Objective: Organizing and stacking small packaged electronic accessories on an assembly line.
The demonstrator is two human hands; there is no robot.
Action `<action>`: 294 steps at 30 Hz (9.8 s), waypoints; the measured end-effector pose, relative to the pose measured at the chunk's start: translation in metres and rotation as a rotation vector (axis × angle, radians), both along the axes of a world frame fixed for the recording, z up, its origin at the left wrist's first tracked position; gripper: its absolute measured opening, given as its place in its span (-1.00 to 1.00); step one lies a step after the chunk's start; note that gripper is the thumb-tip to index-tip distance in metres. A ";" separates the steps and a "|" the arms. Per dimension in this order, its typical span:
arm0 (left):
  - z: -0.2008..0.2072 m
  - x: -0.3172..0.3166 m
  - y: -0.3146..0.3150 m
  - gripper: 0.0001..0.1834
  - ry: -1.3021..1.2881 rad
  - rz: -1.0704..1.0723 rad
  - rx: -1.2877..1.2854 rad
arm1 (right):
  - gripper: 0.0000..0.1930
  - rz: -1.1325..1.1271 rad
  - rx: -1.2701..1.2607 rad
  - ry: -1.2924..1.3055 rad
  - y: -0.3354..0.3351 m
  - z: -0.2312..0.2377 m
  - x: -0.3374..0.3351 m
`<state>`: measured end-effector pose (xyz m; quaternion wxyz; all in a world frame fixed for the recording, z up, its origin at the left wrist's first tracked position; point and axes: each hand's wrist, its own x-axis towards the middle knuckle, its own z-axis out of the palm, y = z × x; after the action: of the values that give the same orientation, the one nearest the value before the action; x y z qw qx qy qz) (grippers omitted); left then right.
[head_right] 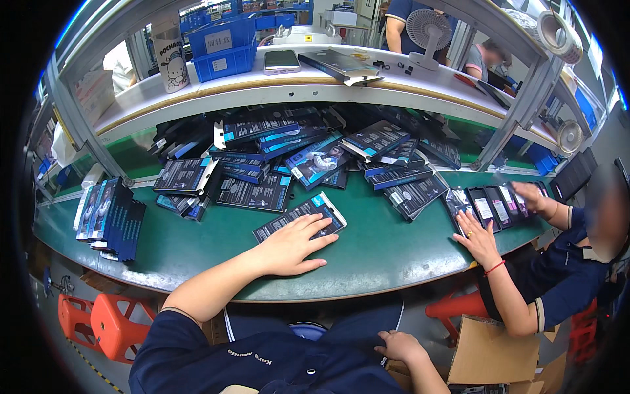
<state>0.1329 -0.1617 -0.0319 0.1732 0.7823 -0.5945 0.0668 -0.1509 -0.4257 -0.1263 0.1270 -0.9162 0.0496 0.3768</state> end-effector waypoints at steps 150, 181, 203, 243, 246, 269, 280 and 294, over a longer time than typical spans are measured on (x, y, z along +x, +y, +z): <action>0.008 -0.086 0.108 -0.10 0.122 1.423 0.133 | -0.83 -0.007 -0.319 -1.749 0.014 0.114 0.335; 0.016 -0.082 -0.029 -0.16 0.098 0.560 0.132 | -0.64 -1.063 -0.691 -1.367 -0.196 0.051 0.135; 0.040 -0.074 -0.021 0.05 0.401 -0.117 -0.805 | -0.70 -0.975 1.521 -0.770 0.005 0.108 0.112; 0.052 -0.097 -0.003 -0.80 0.833 0.272 -1.373 | -0.81 -0.600 1.685 -1.262 0.146 0.150 0.150; 0.051 -0.102 -0.002 -0.83 0.813 0.138 -1.369 | -0.78 -0.214 1.520 -1.543 0.138 0.126 0.157; 0.021 -0.084 0.096 0.20 -0.238 1.225 0.173 | -0.85 0.093 0.337 -1.677 -0.023 0.129 0.235; 0.021 -0.064 -0.054 -0.08 -0.057 0.047 0.029 | -0.64 -0.780 -0.363 -1.402 -0.187 0.042 0.138; 0.027 -0.076 -0.091 -0.11 0.162 0.027 0.075 | -0.43 -1.131 0.897 -1.628 -0.069 0.100 0.068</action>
<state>0.0565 -0.2528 -0.0050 0.1905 0.7989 -0.5702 -0.0168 -0.0826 -0.4945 -0.0259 0.5999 -0.6057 0.2231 -0.4727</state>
